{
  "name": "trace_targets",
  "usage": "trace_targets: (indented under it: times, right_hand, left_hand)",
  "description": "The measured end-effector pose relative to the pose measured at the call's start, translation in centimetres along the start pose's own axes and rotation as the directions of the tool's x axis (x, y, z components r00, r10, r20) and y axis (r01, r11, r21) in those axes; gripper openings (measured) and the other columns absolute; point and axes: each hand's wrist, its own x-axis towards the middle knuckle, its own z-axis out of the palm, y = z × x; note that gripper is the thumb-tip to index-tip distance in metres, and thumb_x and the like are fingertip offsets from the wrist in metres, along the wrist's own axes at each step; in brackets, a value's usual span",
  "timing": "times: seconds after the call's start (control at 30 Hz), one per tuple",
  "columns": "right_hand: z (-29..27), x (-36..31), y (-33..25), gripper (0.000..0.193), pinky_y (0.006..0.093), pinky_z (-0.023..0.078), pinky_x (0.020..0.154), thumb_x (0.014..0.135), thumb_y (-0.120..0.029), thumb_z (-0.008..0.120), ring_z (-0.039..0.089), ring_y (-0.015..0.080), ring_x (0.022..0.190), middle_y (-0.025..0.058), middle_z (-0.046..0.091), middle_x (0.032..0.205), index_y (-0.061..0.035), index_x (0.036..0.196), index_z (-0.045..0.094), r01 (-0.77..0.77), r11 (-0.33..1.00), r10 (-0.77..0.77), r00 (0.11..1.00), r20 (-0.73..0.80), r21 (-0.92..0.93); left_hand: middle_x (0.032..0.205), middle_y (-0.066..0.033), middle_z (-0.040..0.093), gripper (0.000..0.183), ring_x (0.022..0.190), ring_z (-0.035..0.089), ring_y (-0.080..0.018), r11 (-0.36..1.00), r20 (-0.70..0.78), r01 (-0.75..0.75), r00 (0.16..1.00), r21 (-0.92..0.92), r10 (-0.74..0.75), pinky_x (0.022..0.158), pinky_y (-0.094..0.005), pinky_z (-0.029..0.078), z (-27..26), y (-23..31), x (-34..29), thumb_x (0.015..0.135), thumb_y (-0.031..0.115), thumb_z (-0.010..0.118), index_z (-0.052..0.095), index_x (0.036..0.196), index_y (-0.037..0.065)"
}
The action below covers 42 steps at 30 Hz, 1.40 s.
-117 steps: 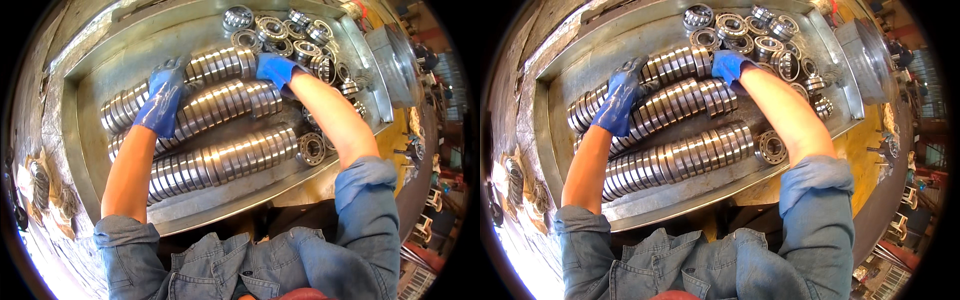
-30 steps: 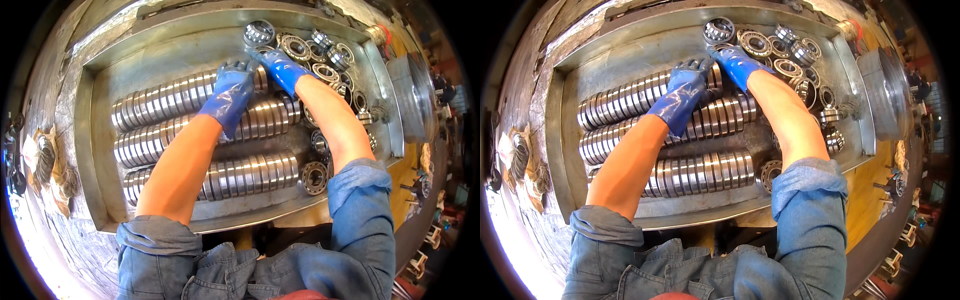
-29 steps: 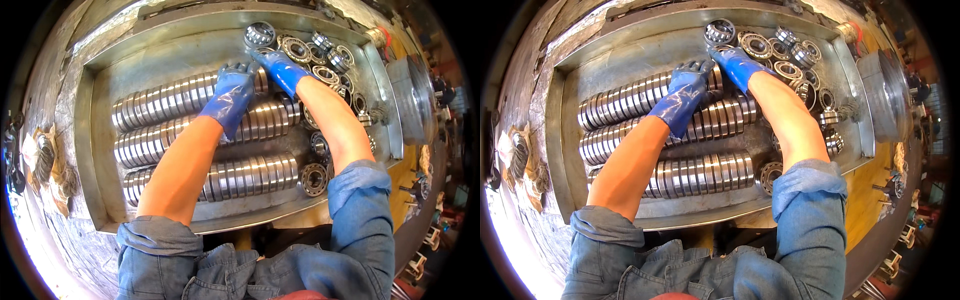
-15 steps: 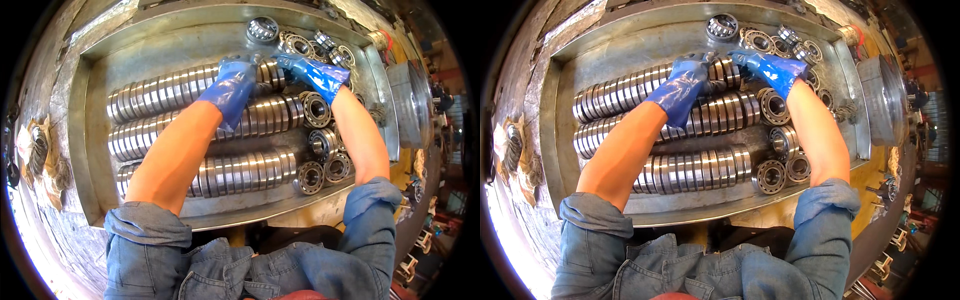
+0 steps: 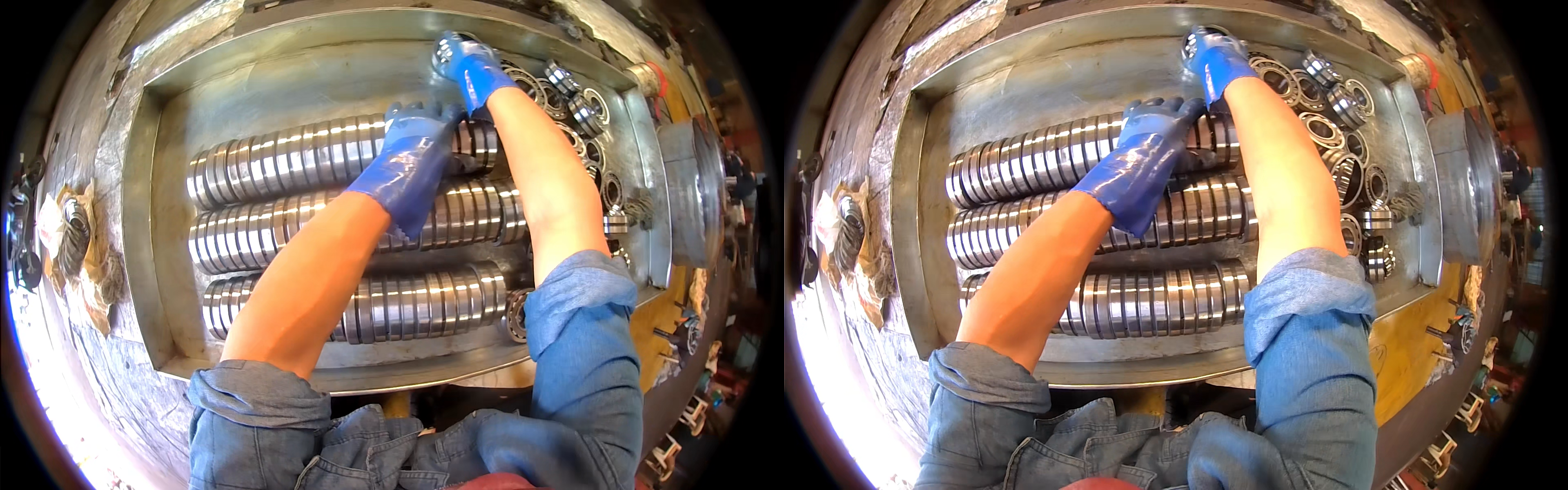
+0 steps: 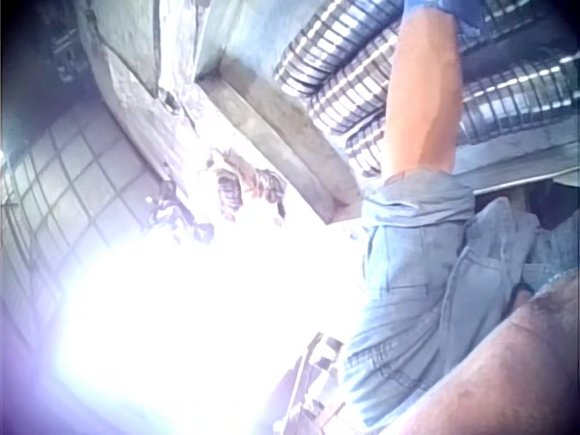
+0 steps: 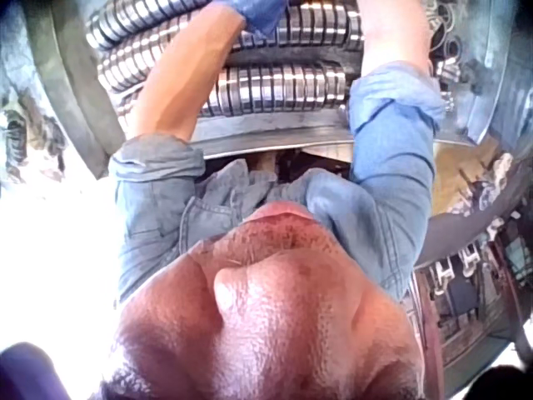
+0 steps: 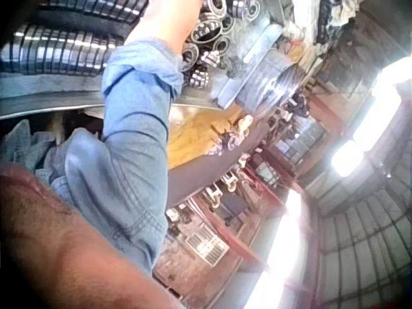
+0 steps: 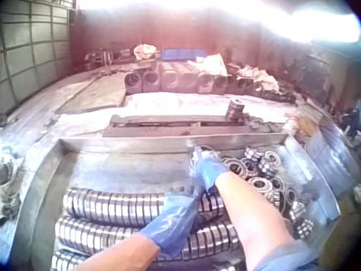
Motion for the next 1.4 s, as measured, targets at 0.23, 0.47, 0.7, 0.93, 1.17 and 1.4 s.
trace_targets:
  times: [0.23,0.47,0.7,0.93,1.17,1.4]
  right_hand:
    - [0.3,-0.2,0.7,0.064,0.0491,0.051,0.108,0.085,-0.045,0.073,0.063,0.0359,0.129,0.0130,0.065,0.141,-0.0273,0.144,0.056,0.039,0.996,-0.042,0.999,0.029,0.082]
    - [-0.8,-3.5,6.5,0.059,0.0366,0.054,0.097,0.095,-0.025,0.068,0.068,0.0266,0.116,0.0194,0.065,0.137,0.0004,0.146,0.053,0.068,0.368,-0.062,0.997,-0.049,0.927]
    - [-8.1,-8.7,6.4,0.047,0.0405,0.050,0.108,0.106,-0.027,0.049,0.063,0.0287,0.123,0.0201,0.061,0.140,-0.0012,0.145,0.054,-0.165,-0.621,0.081,0.959,0.272,0.766]
    - [-8.2,-21.0,8.3,0.045,0.0452,0.054,0.107,0.108,-0.028,0.040,0.066,0.0279,0.118,0.0187,0.063,0.137,-0.0023,0.141,0.056,-0.140,-0.774,0.018,0.970,0.243,0.617]
    - [-0.2,-27.6,8.1,0.044,0.0415,0.052,0.110,0.108,-0.025,0.032,0.064,0.0236,0.121,0.0150,0.066,0.133,-0.0029,0.137,0.057,-0.439,-0.825,-0.523,0.831,0.187,-0.356]
    - [-4.7,-34.3,5.1,0.052,0.0469,0.046,0.116,0.108,-0.038,0.035,0.056,0.0280,0.135,0.0159,0.058,0.148,-0.0061,0.144,0.055,-0.329,-0.477,-0.343,0.923,0.172,0.815]
  left_hand:
    - [0.144,-0.0124,0.060,0.092,0.139,0.053,-0.0347,0.999,-0.057,0.027,0.998,-0.031,-0.029,0.116,-0.0527,0.036,0.9,-0.1,-0.2,0.071,0.039,0.091,0.049,0.151,0.023]
    - [0.147,-0.0121,0.059,0.090,0.139,0.053,-0.0337,0.999,-0.040,0.020,0.999,-0.025,-0.021,0.116,-0.0517,0.035,-0.4,1.5,-1.0,0.078,0.040,0.087,0.045,0.154,0.013]
    - [0.160,-0.0122,0.047,0.064,0.148,0.043,-0.0335,0.999,-0.037,0.024,0.999,-0.038,-0.026,0.123,-0.0505,0.027,0.3,0.9,-1.9,0.096,0.025,0.066,0.044,0.155,0.012]
    - [0.136,-0.0209,0.066,0.089,0.123,0.064,-0.0358,0.278,-0.088,-0.043,0.985,-0.959,-0.151,0.105,-0.0461,0.051,-2.4,0.9,-5.4,0.092,0.070,0.064,0.054,0.143,-0.002]
    - [0.138,-0.0172,0.065,0.061,0.120,0.065,-0.0302,-0.646,0.226,0.250,0.966,-0.721,0.123,0.104,-0.0502,0.052,3.3,6.4,-9.0,0.111,0.053,0.034,0.056,0.141,0.004]
    - [0.120,-0.0154,0.071,0.041,0.107,0.069,-0.0251,-0.656,0.342,0.187,0.932,-0.732,-0.116,0.101,-0.0415,0.055,-5.1,10.0,-15.9,0.111,0.031,0.046,0.060,0.132,-0.001]
